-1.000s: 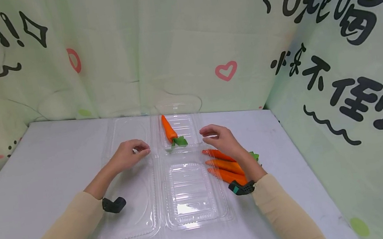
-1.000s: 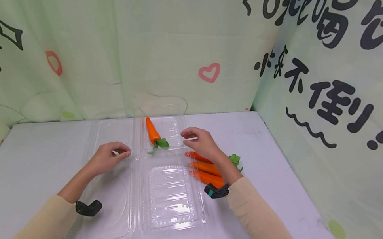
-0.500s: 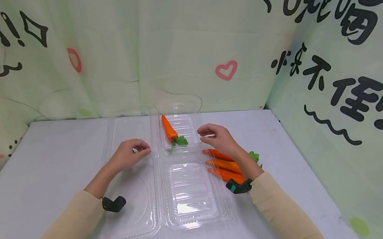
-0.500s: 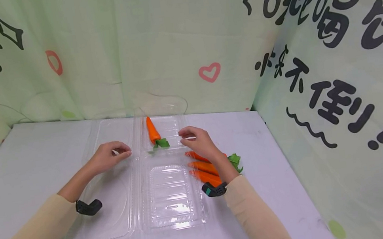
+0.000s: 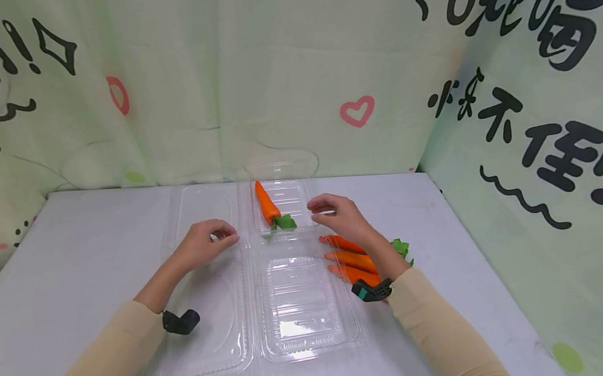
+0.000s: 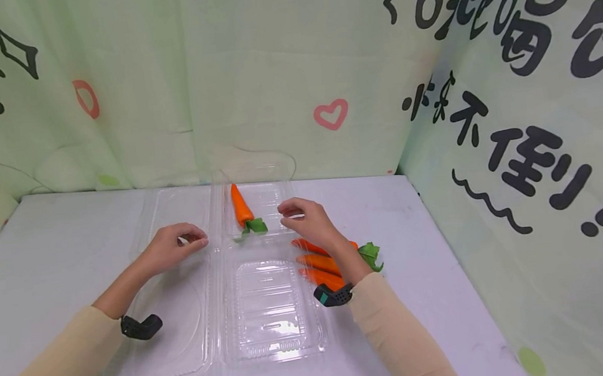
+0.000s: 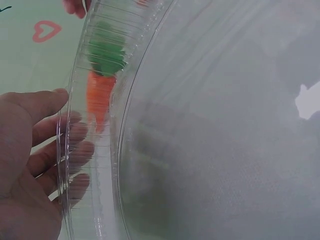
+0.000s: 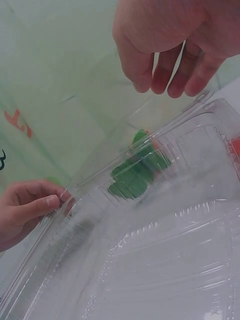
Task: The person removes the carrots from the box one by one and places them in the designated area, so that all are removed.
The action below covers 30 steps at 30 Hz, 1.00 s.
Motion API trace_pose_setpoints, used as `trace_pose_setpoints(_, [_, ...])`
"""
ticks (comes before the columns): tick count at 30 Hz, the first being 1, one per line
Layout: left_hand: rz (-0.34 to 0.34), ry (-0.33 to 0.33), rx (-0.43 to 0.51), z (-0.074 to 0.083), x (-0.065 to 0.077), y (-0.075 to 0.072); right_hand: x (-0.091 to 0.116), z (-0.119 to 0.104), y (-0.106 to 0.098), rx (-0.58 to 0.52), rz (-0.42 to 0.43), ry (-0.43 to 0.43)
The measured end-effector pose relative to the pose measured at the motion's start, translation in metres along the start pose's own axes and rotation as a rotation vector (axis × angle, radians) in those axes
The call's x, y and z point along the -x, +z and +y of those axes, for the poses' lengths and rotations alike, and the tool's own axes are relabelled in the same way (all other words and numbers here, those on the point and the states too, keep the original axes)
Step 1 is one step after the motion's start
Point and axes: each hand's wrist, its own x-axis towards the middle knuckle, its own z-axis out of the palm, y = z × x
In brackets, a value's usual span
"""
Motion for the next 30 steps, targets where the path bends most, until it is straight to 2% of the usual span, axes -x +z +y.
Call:
trace_pose_setpoints(12, [-0.005,-0.001,-0.001,0.0,0.0,0.0,-0.007,-0.001,0.004,0.0,-0.004,0.034])
trace_pose_setpoints(30, [-0.003,-0.001,-0.017,-0.003,0.0,0.002,-0.015,0.005,0.007,-0.018,-0.023,0.041])
